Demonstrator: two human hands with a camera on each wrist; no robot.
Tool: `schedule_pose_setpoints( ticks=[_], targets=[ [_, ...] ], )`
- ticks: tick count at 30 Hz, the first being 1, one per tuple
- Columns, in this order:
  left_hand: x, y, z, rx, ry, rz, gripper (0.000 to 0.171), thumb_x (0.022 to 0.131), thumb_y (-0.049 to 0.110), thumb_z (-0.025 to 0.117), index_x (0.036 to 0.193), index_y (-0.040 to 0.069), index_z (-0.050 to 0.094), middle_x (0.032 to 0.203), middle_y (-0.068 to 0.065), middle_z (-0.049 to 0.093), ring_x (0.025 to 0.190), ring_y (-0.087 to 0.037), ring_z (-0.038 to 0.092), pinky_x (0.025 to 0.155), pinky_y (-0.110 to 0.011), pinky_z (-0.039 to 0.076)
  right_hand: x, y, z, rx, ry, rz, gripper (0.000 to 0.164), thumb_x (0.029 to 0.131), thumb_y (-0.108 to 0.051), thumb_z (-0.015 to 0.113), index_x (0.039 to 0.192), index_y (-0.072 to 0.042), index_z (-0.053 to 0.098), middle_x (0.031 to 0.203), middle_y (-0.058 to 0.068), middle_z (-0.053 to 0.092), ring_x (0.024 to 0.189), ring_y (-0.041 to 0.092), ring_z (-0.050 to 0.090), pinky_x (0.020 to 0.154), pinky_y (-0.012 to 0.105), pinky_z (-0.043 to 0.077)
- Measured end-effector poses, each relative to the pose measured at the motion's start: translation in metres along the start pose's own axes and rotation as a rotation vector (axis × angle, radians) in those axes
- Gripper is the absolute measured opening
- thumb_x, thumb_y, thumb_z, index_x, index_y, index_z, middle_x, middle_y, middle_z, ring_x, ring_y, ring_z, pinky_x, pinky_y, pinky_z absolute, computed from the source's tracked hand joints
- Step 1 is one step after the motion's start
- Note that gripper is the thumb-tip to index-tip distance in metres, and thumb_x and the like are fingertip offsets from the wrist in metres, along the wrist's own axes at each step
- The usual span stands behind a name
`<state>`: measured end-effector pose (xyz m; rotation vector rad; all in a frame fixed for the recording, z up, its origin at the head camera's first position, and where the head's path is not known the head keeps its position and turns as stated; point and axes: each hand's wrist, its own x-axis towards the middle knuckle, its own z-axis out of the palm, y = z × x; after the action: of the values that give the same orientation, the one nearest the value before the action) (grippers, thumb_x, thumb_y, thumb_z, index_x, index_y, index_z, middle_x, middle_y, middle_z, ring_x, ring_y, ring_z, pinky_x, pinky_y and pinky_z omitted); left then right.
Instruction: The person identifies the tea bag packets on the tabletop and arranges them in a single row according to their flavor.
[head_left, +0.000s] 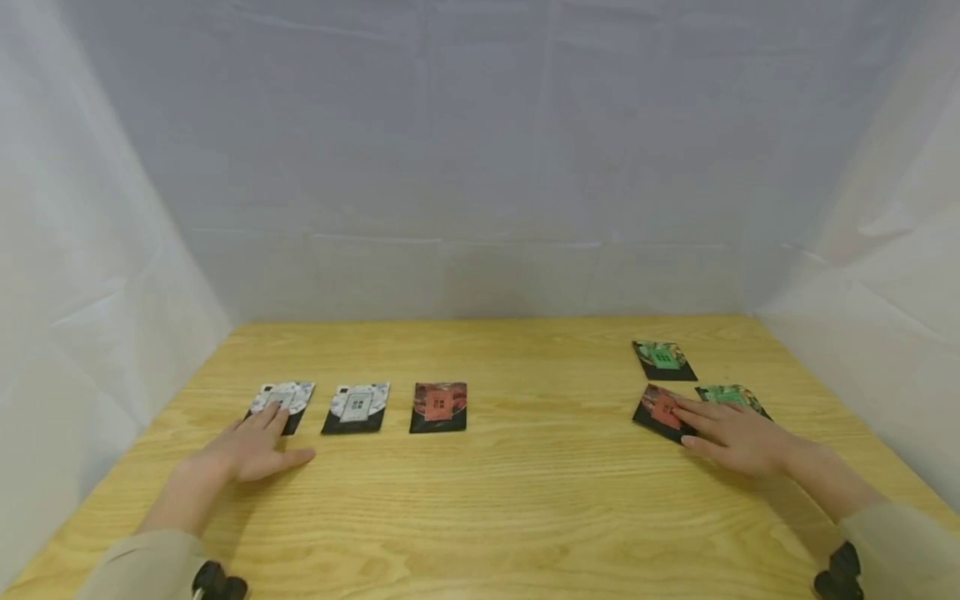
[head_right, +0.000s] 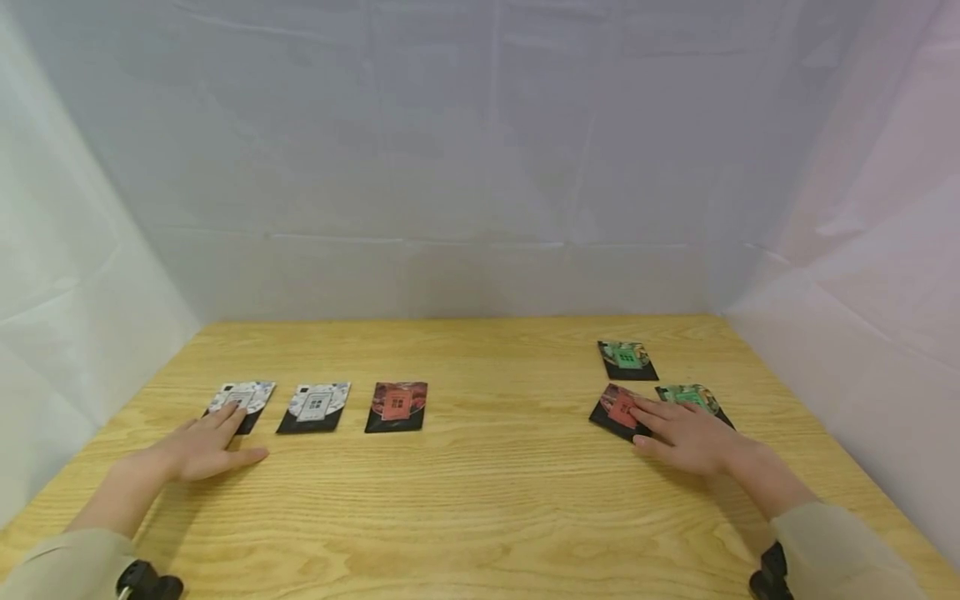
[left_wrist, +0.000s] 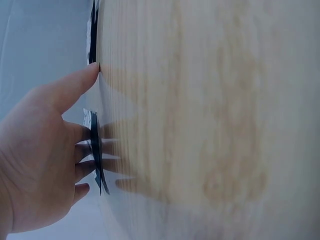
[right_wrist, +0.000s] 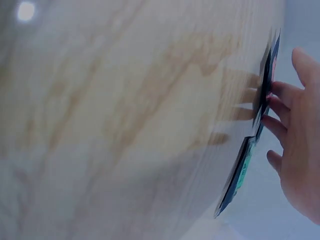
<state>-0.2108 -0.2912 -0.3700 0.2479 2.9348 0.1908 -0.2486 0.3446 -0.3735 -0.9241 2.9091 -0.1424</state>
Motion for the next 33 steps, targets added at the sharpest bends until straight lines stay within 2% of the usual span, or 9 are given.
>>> schedule_pose_setpoints(
  ticks=[6, 13, 17, 25, 33],
  targets=[
    [0.0, 0.0, 0.001, 0.001, 0.004, -0.007, 0.098, 0.087, 0.062, 0.046, 0.134, -0.022, 0.024, 0.14, -0.042, 0.016, 0.127, -0.056, 0.018, 0.102, -0.066, 0.017, 0.001, -0.004, -0.002, -0.043, -0.005, 0.008, 0.058, 0.098, -0.042, 0.04, 0.138, 0.001, 0.042, 0.143, 0.022, 0.036, 0.127, 0.045, 0.034, 0.099, 0.062, 0.027],
    [0.001, 0.0, -0.001, 0.012, 0.023, 0.001, 0.097, 0.088, 0.06, 0.047, 0.134, -0.022, 0.025, 0.139, -0.042, 0.016, 0.126, -0.056, 0.019, 0.102, -0.065, 0.017, 0.003, -0.007, -0.004, 0.021, -0.022, 0.035, 0.065, 0.096, -0.046, 0.044, 0.141, 0.0, 0.037, 0.146, 0.022, 0.03, 0.128, 0.046, 0.03, 0.1, 0.065, 0.02],
    [0.001, 0.0, -0.001, 0.013, 0.019, 0.002, 0.097, 0.088, 0.06, 0.047, 0.134, -0.022, 0.026, 0.139, -0.042, 0.017, 0.126, -0.056, 0.019, 0.102, -0.065, 0.018, 0.007, -0.009, -0.003, 0.033, -0.029, 0.032, 0.066, 0.095, -0.047, 0.044, 0.142, -0.001, 0.035, 0.147, 0.02, 0.029, 0.129, 0.046, 0.03, 0.1, 0.066, 0.02],
    [0.0, 0.0, 0.001, 0.013, 0.018, 0.003, 0.096, 0.088, 0.06, 0.047, 0.134, -0.021, 0.026, 0.14, -0.041, 0.017, 0.126, -0.056, 0.02, 0.102, -0.065, 0.019, 0.018, -0.018, -0.004, 0.049, -0.042, 0.003, 0.067, 0.095, -0.049, 0.042, 0.143, -0.002, 0.034, 0.148, 0.02, 0.028, 0.129, 0.046, 0.031, 0.1, 0.068, 0.019],
    [-0.001, 0.001, 0.001, 0.01, 0.016, 0.0, 0.096, 0.088, 0.06, 0.047, 0.134, -0.021, 0.025, 0.14, -0.041, 0.017, 0.127, -0.056, 0.02, 0.102, -0.065, 0.018, 0.028, -0.025, 0.001, 0.036, -0.032, -0.073, 0.065, 0.095, -0.047, 0.044, 0.144, -0.005, 0.033, 0.149, 0.017, 0.026, 0.13, 0.044, 0.031, 0.099, 0.068, 0.02]
  ],
)
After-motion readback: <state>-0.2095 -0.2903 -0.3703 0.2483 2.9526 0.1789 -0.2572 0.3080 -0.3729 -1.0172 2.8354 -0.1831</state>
